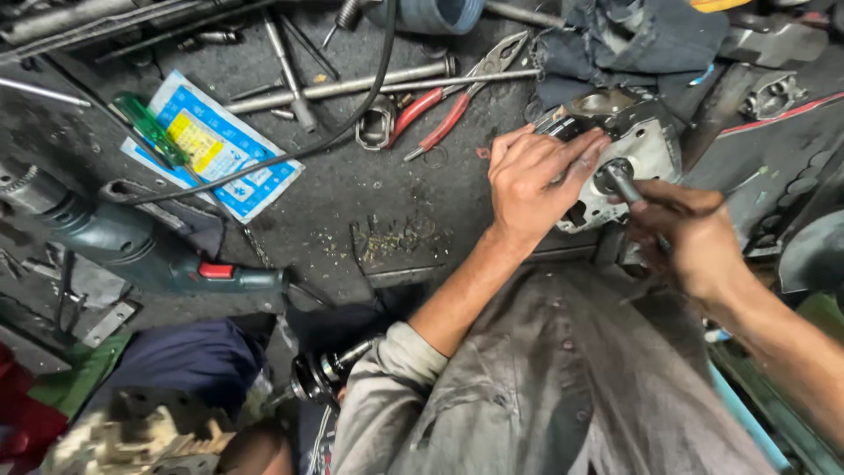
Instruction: The person works on a metal engine block on a cluttered workbench. They wipe the block with a cloth, use a hammer and punch to tap a component, and then use a T-handle wrench to tighten bolts. The person repeatedly adjusts and tightens the bolts throughout the clip.
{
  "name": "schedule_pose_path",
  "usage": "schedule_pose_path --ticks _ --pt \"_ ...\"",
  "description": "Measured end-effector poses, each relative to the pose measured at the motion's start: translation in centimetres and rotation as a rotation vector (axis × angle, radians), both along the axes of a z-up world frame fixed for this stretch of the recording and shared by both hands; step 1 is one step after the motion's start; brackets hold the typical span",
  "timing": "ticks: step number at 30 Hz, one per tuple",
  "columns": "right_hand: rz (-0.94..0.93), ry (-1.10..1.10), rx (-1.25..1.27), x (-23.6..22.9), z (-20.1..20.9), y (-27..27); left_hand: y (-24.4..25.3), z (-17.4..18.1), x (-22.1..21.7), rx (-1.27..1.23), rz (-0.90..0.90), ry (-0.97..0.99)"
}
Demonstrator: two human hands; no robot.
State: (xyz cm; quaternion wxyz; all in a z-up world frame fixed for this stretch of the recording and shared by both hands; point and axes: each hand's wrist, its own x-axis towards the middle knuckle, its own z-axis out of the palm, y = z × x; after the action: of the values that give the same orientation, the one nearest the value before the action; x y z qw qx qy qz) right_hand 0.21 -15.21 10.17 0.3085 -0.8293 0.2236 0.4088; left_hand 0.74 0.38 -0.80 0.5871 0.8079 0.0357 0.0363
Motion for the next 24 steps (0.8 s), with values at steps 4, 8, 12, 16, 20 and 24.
schedule_pose_path --ticks 4,8,12,16,20,24 --pt "-0.726 -0.008 0.377 -1.9 0.1 -0.3 -0.1 -0.3 -1.0 0.007 -0.002 -0.040" --pt "-0.627 -0.258 0.483 -1.8 2.5 -0.2 -0.1 0.2 -1.3 0.016 0.020 -0.056" --pt "0.632 -0.692 -0.217 -2.4 6.8 1.1 -0.4 0.5 -1.0 0.012 0.031 -0.005" --pt "1.291 -0.648 -0.537 -2.1 6.2 1.9 -0.4 0.5 -0.9 0.031 0.024 0.003" --pt "1.478 -0.361 -0.591 -0.1 2.7 1.6 -0.2 0.5 -0.8 0.060 0.023 0.001" --pt "1.532 -0.296 -0.545 0.8 0.7 1.0 -0.2 -0.2 -0.4 -0.010 0.028 -0.004"
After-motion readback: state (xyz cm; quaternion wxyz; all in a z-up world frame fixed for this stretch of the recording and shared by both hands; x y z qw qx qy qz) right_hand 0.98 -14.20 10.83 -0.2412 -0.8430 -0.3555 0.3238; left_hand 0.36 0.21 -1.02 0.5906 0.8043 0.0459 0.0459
